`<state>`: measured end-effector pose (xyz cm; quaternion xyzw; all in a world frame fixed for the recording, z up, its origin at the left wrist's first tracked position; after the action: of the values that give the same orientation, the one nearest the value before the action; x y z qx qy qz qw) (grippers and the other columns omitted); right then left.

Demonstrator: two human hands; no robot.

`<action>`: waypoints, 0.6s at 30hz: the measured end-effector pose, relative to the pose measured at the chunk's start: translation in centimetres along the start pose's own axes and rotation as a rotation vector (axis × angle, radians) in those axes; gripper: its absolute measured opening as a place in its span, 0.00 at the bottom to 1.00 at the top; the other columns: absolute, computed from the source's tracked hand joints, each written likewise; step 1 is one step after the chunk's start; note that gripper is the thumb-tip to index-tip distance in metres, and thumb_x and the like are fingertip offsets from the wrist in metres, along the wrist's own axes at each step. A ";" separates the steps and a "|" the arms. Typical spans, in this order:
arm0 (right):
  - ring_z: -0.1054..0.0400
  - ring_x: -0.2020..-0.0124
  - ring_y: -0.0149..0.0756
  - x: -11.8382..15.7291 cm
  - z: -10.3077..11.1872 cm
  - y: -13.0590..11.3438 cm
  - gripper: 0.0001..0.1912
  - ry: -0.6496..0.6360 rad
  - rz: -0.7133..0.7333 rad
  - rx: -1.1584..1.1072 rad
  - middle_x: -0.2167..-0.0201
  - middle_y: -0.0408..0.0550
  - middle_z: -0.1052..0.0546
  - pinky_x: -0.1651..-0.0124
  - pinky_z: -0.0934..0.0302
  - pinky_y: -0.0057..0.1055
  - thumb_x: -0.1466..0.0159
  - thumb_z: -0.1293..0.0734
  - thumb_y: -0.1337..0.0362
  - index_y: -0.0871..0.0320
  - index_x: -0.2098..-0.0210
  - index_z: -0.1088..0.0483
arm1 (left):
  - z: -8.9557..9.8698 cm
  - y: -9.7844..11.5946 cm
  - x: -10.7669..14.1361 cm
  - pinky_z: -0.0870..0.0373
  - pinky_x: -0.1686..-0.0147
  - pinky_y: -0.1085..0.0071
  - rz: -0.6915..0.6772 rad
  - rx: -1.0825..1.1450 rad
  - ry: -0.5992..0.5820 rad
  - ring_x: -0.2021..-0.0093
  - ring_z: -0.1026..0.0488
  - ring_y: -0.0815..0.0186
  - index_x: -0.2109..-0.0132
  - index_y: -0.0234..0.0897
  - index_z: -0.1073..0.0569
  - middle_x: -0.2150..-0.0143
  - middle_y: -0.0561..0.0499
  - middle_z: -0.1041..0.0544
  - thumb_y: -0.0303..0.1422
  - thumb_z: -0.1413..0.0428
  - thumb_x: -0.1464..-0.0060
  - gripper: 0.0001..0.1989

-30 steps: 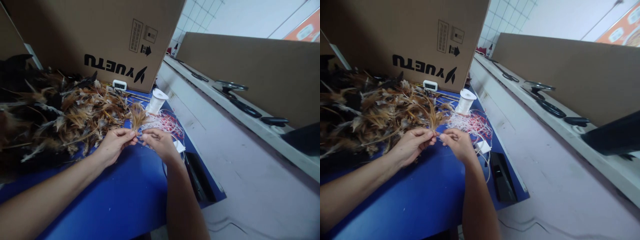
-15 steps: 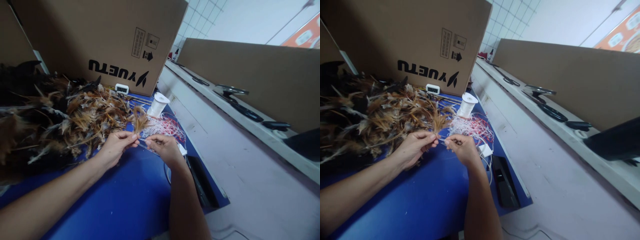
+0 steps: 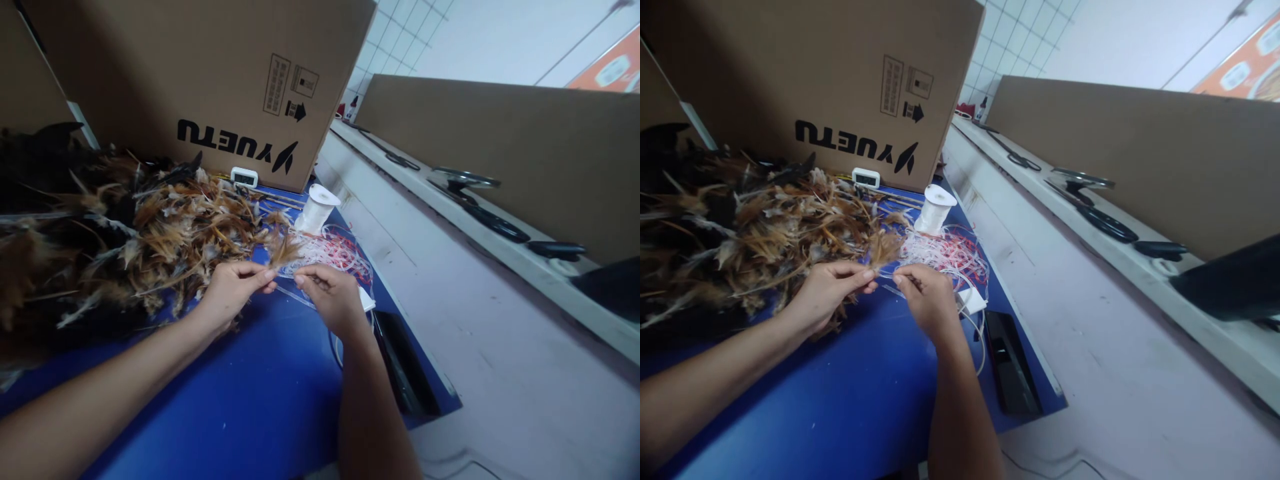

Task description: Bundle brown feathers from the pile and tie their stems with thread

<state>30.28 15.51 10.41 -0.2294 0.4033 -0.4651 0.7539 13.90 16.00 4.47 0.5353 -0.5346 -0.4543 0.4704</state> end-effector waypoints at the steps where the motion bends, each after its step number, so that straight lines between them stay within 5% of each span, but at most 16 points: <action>1: 0.31 0.72 0.31 0.1 0.0 -0.6 0.04 0.020 0.061 0.066 0.73 0.45 0.23 0.66 0.37 0.27 0.40 0.34 0.68 0.58 0.69 0.26 | 0.1 0.4 0.0 0.31 0.68 0.74 -0.042 -0.085 0.008 0.74 0.27 0.69 0.72 0.34 0.21 0.76 0.51 0.21 0.36 0.36 0.56 0.09; 6: 0.33 0.62 0.37 0.7 -0.9 -3.4 0.09 0.024 0.338 0.415 0.67 0.48 0.24 0.57 0.40 0.33 0.35 0.39 0.68 0.58 0.65 0.27 | -0.1 2.8 0.5 0.34 0.67 0.71 -0.351 -0.529 0.013 0.71 0.27 0.66 0.75 0.36 0.22 0.74 0.50 0.22 0.34 0.41 0.49 0.10; 11: 0.39 0.63 0.40 1.2 -2.1 -4.7 0.11 -0.028 0.457 0.674 0.65 0.50 0.26 0.59 0.45 0.37 0.33 0.41 0.68 0.57 0.62 0.27 | -1.6 3.7 1.5 0.35 0.67 0.71 -0.621 -0.817 -0.085 0.69 0.28 0.65 0.71 0.35 0.23 0.71 0.48 0.23 0.29 0.48 0.44 0.11; 18: 0.40 0.61 0.40 0.9 -1.7 -4.2 0.09 -0.065 0.446 0.649 0.67 0.48 0.26 0.57 0.50 0.39 0.34 0.40 0.66 0.54 0.64 0.27 | -2.6 2.5 1.9 0.38 0.71 0.73 -0.557 -0.911 -0.277 0.74 0.32 0.68 0.70 0.38 0.26 0.72 0.52 0.27 0.30 0.51 0.43 0.11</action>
<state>26.92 12.81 12.14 0.0996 0.2513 -0.3858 0.8821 16.18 14.16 7.31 0.3341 -0.1790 -0.8131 0.4418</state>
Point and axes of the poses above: each hand's wrist, its own x-axis away from the middle knuckle, its own z-axis out of the back of the hand, y = z × x, the point moved 7 cm from there along -x, towards the middle knuckle
